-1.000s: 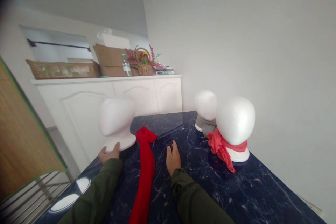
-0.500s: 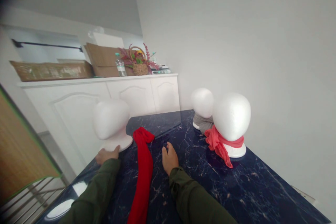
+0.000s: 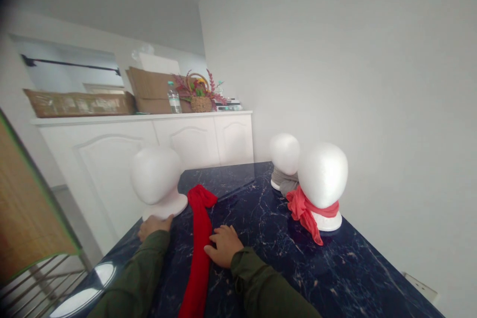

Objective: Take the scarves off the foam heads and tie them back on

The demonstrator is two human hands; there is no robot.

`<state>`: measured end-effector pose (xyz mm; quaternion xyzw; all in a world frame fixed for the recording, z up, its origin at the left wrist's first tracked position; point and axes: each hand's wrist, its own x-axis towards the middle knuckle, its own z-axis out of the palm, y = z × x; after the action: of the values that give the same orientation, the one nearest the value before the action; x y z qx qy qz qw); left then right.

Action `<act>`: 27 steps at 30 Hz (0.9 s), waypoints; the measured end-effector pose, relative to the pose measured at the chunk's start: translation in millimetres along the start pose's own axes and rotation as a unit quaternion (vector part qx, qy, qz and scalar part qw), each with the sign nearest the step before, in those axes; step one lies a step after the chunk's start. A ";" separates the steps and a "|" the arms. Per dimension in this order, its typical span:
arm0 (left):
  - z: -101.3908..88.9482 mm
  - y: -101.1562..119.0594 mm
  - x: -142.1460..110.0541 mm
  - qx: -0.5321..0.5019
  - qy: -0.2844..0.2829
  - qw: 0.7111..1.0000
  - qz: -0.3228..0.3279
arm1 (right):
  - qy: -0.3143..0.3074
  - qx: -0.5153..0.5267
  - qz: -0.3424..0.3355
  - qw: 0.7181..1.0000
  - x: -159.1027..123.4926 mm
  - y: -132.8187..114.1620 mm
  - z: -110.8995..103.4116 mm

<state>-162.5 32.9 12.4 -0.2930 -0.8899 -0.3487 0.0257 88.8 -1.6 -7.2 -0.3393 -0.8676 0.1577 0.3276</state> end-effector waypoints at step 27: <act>-4.6 12.2 -81.9 0.057 -0.296 0.821 0.485 | 0.526 0.025 0.522 0.671 -112.6 189.9 -188.5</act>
<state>-88.9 -4.1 2.8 -0.7740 -0.6158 -0.1362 -0.0564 370.8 66.9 -14.6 -0.7552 -0.2288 0.1196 0.6025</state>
